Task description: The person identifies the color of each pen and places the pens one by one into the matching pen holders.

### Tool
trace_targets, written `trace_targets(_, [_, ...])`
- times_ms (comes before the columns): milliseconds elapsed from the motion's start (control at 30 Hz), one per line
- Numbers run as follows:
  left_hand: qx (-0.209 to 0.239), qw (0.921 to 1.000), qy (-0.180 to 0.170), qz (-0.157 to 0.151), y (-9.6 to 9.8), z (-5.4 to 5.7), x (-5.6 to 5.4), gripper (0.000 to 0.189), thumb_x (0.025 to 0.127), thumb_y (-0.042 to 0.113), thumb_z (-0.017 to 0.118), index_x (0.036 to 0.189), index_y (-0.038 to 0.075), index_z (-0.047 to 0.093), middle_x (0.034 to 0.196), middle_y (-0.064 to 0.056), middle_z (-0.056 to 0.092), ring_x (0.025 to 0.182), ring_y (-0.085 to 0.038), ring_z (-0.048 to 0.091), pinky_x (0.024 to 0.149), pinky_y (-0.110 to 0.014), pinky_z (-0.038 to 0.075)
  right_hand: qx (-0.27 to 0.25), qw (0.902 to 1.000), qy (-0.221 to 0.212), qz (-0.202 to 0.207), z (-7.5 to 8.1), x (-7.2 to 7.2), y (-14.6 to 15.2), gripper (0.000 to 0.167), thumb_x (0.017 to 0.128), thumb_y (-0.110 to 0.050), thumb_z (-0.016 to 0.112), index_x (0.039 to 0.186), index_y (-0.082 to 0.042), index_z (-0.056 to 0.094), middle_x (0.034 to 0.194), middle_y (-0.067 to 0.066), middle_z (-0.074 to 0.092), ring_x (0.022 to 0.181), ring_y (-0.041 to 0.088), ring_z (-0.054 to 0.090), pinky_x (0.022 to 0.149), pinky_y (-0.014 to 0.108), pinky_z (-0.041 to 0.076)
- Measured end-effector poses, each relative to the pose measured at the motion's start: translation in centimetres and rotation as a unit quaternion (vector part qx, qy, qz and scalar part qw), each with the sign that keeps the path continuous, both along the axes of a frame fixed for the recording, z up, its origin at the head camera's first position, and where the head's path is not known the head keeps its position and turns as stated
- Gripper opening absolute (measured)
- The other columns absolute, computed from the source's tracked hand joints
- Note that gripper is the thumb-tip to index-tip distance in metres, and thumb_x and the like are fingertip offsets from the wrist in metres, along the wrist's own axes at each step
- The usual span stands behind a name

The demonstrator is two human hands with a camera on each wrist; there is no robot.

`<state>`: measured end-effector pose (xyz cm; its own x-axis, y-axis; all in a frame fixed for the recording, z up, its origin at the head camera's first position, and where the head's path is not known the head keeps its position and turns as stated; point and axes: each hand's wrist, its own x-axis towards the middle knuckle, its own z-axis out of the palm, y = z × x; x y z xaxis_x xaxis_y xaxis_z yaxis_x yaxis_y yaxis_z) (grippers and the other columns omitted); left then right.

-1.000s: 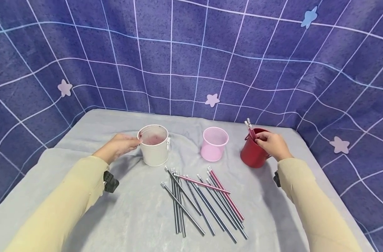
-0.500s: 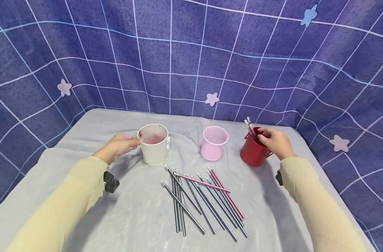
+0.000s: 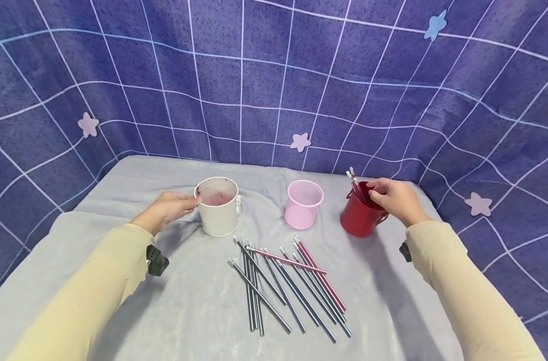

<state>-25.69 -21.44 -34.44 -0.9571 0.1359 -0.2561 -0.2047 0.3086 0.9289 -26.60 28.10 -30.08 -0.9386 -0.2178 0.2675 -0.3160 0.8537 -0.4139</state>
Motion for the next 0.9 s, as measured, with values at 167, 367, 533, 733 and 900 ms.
trace_targets(167, [-0.003,1.0,0.004,-0.004,0.0,0.0,0.0,0.051,0.1,0.01,0.047,0.135,-0.023,0.029,0.144,-0.035,0.029,0.134,-0.041,0.032,0.11,-0.039,0.032,0.065,0.9968,-0.039,0.026,1.2,0.5,-0.5,0.022,0.085,-0.01,0.062,0.104,-0.001,0.069,0.083,0.011,0.07,0.073,0.022,0.062,0.06,0.032,0.049])
trace_targets(367, [-0.012,0.9999,0.002,-0.009,-0.1,0.0,-0.2,0.052,0.1,0.011,0.046,0.134,-0.024,0.029,0.144,-0.036,0.029,0.134,-0.04,0.031,0.11,-0.039,0.031,0.163,0.981,-0.063,0.085,2.0,1.2,-1.5,0.011,0.082,-0.011,0.063,0.087,-0.007,0.072,0.072,-0.002,0.066,0.064,0.014,0.059,0.06,0.031,0.05])
trace_targets(533, [-0.015,0.9998,0.001,-0.012,-0.1,0.0,-0.2,0.052,0.1,0.012,0.046,0.135,-0.023,0.028,0.144,-0.035,0.028,0.134,-0.039,0.03,0.11,-0.039,0.031,0.192,0.9657,-0.13,0.116,1.8,1.8,-2.6,0.008,0.083,-0.013,0.065,0.087,-0.01,0.071,0.079,-0.002,0.066,0.072,0.015,0.059,0.069,0.039,0.053])
trace_targets(733, [-0.017,0.9998,0.004,-0.007,-0.2,-0.2,-0.3,0.053,0.1,0.013,0.047,0.135,-0.023,0.03,0.143,-0.035,0.031,0.133,-0.039,0.032,0.11,-0.039,0.032,0.218,0.9515,-0.144,0.162,1.3,2.5,-4.2,0.009,0.081,-0.011,0.068,0.089,-0.012,0.071,0.078,-0.004,0.065,0.071,0.013,0.058,0.071,0.036,0.054])
trace_targets(900, [-0.006,1.0,-0.001,-0.007,-0.3,-0.3,-0.2,0.054,0.1,0.013,0.047,0.135,-0.023,0.027,0.144,-0.035,0.028,0.134,-0.04,0.031,0.11,-0.04,0.031,0.235,0.9439,-0.122,0.197,0.6,3.3,-5.3,0.009,0.078,-0.011,0.066,0.083,-0.018,0.069,0.07,-0.009,0.06,0.064,0.01,0.054,0.059,0.032,0.049])
